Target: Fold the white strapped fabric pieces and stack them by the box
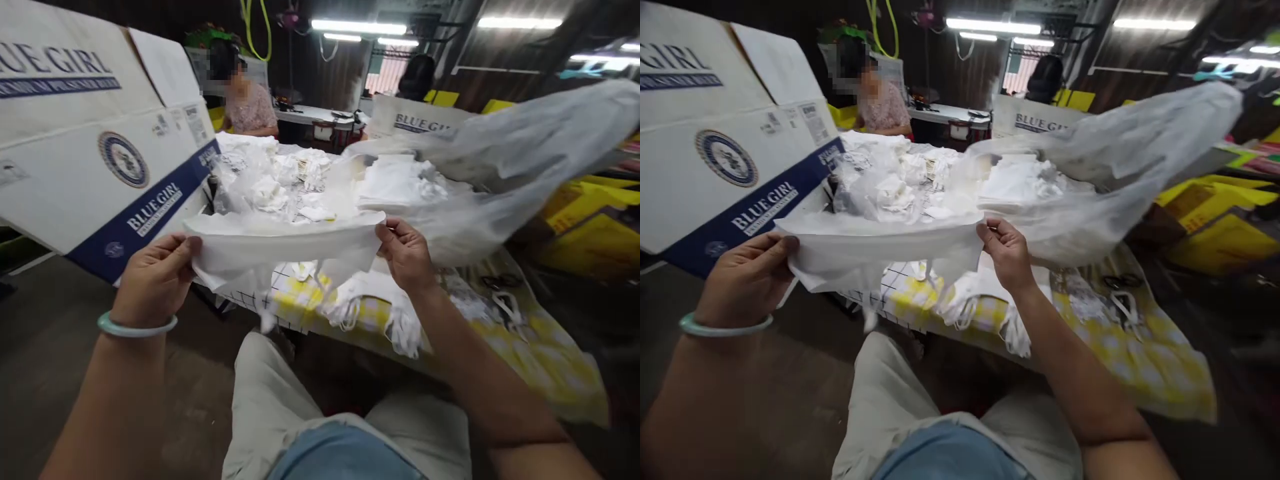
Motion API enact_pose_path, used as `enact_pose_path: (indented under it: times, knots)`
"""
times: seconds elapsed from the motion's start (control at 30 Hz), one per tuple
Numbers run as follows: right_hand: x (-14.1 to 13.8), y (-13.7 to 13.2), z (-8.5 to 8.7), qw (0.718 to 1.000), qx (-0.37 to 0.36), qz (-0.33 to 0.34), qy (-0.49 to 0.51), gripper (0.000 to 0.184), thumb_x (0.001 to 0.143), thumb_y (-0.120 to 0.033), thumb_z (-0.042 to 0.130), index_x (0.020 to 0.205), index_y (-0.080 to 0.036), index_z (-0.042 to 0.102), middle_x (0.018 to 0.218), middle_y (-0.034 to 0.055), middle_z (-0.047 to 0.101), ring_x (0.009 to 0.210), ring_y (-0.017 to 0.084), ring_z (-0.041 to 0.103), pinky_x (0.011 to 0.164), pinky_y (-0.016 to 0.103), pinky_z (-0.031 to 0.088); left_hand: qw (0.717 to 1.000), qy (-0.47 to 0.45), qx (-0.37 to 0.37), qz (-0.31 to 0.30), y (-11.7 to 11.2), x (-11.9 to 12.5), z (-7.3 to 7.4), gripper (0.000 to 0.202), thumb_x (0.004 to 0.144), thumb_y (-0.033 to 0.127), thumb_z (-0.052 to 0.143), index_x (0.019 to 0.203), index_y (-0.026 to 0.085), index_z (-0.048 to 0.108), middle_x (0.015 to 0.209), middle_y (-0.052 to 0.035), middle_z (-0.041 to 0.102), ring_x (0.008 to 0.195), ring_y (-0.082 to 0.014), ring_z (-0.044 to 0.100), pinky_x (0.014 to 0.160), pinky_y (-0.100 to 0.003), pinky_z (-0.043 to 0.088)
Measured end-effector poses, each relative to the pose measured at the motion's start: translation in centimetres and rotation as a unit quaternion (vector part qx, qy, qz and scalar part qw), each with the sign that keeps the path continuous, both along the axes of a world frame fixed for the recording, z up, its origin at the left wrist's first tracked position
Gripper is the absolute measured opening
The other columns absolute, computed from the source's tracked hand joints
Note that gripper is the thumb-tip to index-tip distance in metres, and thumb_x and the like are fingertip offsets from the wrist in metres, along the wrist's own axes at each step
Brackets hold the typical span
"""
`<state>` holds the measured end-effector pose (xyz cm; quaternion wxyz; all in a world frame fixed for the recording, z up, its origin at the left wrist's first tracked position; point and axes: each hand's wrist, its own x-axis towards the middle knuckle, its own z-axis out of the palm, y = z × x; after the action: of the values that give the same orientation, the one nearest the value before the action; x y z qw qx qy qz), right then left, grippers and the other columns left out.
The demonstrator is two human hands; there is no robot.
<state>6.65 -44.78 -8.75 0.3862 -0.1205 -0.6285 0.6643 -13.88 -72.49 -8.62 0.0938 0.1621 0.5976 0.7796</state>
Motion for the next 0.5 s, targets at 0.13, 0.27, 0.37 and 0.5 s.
enact_pose_path:
  times: [0.13,0.27,0.37,0.5]
  knots:
    - [8.6,-0.2,-0.3,0.995,-0.049,-0.084,-0.011,0.028,0.067,-0.041,0.079,0.085,-0.024,0.066,0.074,-0.0045,0.067,0.063,0.011,0.061,0.056,0.023,0.050,0.996,-0.031,-0.038,-0.078,1.6,4.9,-1.0,0.019,0.068,0.033,0.076,0.074,0.019,0.066,0.056,0.0026,0.051,0.047,-0.0075,0.042,0.038,-0.016,0.037]
    - [15.4,-0.7,-1.0,0.983,-0.077,-0.166,-0.018,0.029,0.065,-0.039,0.081,0.082,-0.023,0.065,0.072,-0.0043,0.067,0.062,0.011,0.060,0.057,0.023,0.049,0.979,-0.077,-0.041,-0.185,4.5,8.9,-2.3,0.019,0.069,0.034,0.076,0.075,0.019,0.065,0.059,0.0008,0.055,0.053,-0.0097,0.047,0.042,-0.016,0.041]
    - [17.5,0.9,-2.7,0.977,-0.089,-0.192,-0.028,0.033,0.063,-0.041,0.081,0.083,-0.022,0.064,0.071,-0.0030,0.067,0.067,0.014,0.063,0.067,0.028,0.052,0.964,-0.099,-0.023,-0.244,8.5,9.7,-3.6,0.021,0.066,0.030,0.078,0.075,0.017,0.065,0.062,0.0017,0.057,0.054,-0.0074,0.047,0.048,-0.015,0.044]
    - [16.3,6.7,-6.7,0.967,-0.082,-0.231,-0.068,0.035,0.065,-0.045,0.075,0.087,-0.020,0.062,0.075,-0.0013,0.068,0.071,0.016,0.064,0.071,0.031,0.052,0.956,-0.124,-0.042,-0.261,16.8,8.2,-6.3,0.017,0.065,0.023,0.074,0.074,0.014,0.063,0.061,0.0018,0.058,0.056,-0.0070,0.051,0.051,-0.015,0.043]
